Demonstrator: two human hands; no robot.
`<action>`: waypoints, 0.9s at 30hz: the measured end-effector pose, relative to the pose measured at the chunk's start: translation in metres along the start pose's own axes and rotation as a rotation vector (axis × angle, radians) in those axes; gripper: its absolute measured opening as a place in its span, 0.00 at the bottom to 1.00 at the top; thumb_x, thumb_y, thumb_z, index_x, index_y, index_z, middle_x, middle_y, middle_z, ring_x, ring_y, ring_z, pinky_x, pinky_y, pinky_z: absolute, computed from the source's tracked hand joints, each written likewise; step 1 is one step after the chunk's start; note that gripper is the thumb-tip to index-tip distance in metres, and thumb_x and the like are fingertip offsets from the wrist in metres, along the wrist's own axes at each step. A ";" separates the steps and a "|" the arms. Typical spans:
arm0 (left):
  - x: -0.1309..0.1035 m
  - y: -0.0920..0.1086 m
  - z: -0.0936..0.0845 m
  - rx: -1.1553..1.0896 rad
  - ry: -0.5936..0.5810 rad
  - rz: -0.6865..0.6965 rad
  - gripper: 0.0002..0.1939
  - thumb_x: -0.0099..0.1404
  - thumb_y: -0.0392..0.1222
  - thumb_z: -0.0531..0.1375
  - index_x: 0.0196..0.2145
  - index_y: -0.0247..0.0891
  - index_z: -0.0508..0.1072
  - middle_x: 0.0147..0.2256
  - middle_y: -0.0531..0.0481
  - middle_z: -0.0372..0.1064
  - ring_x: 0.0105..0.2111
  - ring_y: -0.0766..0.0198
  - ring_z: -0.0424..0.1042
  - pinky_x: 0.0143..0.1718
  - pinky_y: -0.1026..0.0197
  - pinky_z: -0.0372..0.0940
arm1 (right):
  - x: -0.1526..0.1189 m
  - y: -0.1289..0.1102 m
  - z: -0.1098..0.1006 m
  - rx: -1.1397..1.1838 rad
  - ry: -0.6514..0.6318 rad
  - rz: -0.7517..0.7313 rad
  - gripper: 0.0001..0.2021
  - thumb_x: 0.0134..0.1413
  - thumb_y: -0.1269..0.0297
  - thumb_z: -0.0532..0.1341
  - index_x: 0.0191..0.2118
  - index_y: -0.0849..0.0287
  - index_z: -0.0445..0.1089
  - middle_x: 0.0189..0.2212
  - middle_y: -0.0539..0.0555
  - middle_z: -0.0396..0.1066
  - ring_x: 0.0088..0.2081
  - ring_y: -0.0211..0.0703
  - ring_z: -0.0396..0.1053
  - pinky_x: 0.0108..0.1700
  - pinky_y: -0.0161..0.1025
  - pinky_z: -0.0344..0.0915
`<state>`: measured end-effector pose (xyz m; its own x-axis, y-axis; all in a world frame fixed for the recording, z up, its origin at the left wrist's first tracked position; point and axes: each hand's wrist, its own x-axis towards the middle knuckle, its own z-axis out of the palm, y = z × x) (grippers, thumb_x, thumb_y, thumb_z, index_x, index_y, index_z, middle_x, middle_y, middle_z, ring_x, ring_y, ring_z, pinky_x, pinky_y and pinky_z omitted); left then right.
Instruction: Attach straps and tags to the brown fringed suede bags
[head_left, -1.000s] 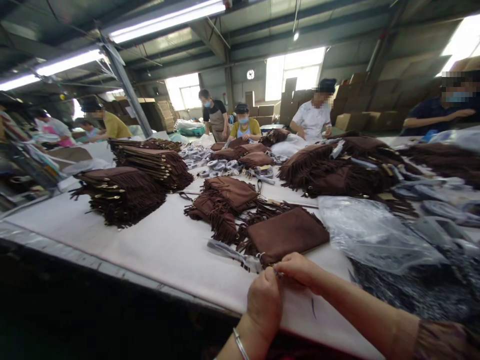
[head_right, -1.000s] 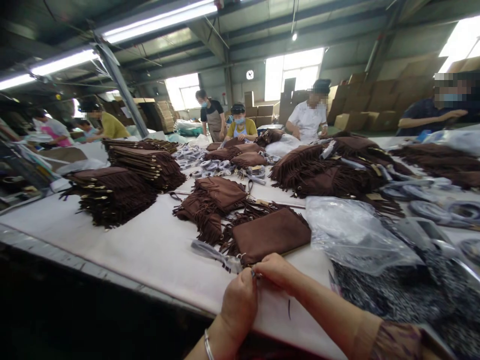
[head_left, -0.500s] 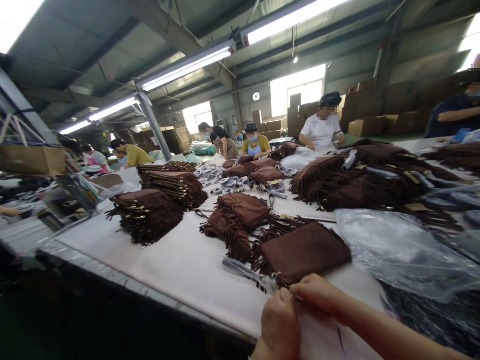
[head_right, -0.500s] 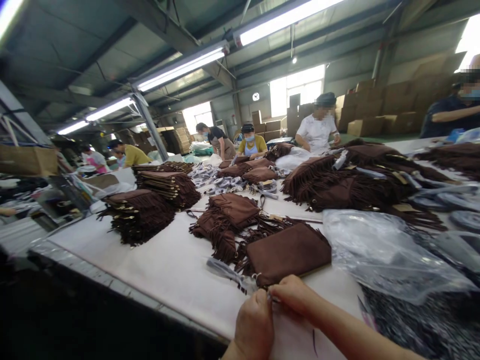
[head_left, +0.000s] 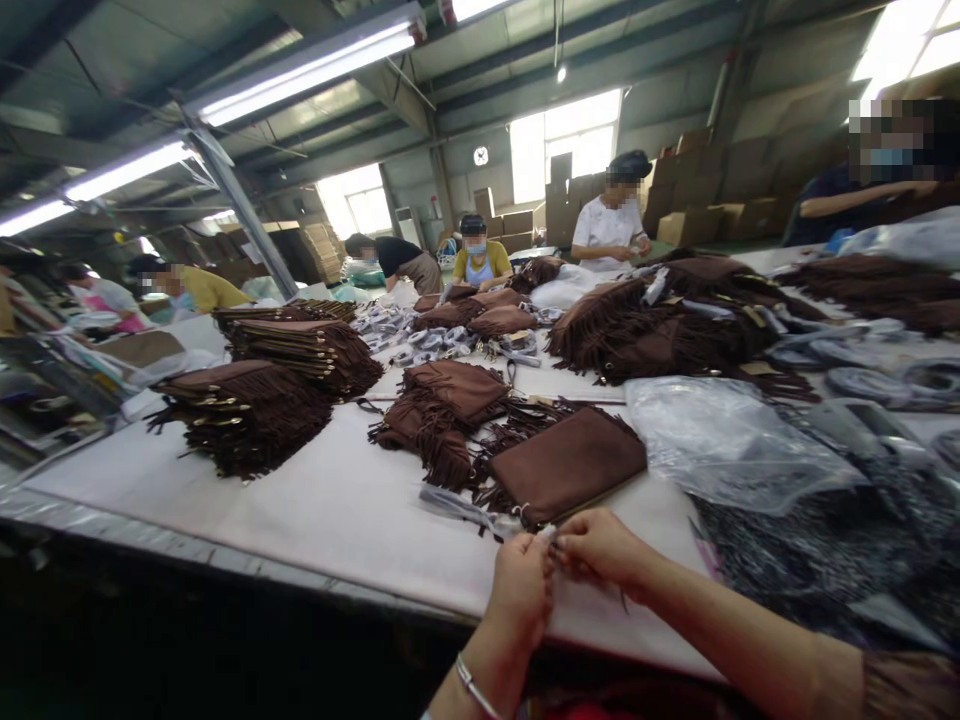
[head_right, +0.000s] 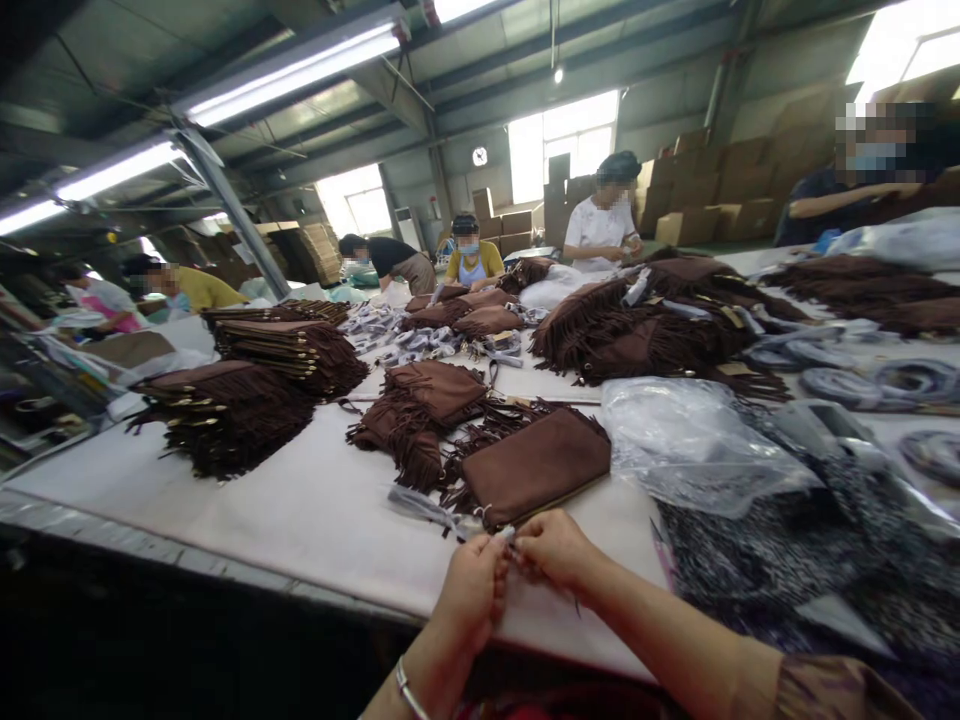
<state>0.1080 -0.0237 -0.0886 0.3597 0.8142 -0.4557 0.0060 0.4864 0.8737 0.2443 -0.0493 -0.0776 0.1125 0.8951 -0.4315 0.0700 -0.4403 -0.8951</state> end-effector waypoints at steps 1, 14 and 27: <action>-0.001 0.000 0.001 -0.149 -0.036 -0.092 0.17 0.59 0.52 0.62 0.26 0.39 0.61 0.17 0.63 0.49 0.14 0.76 0.41 0.17 0.68 0.38 | 0.000 0.000 0.002 0.009 0.003 -0.011 0.09 0.40 0.65 0.59 0.16 0.61 0.66 0.10 0.46 0.61 0.14 0.29 0.50 0.17 0.30 0.44; -0.023 0.007 0.013 -0.665 -0.082 -0.453 0.15 0.71 0.42 0.49 0.27 0.36 0.59 0.16 0.63 0.46 0.11 0.80 0.39 0.13 0.75 0.35 | 0.003 0.017 0.011 -0.070 0.156 -0.132 0.04 0.36 0.73 0.58 0.19 0.60 0.69 0.16 0.46 0.66 0.21 0.34 0.60 0.23 0.31 0.53; -0.039 -0.015 0.030 -0.226 0.004 -0.056 0.19 0.61 0.58 0.59 0.28 0.38 0.62 0.19 0.60 0.50 0.16 0.75 0.44 0.15 0.69 0.38 | -0.020 0.017 0.013 0.700 -0.127 0.067 0.14 0.43 0.60 0.68 0.21 0.60 0.63 0.14 0.45 0.63 0.17 0.34 0.60 0.21 0.32 0.58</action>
<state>0.1219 -0.0721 -0.0785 0.3608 0.7851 -0.5035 -0.1830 0.5889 0.7872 0.2299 -0.0743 -0.0858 -0.0251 0.8875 -0.4601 -0.5903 -0.3846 -0.7097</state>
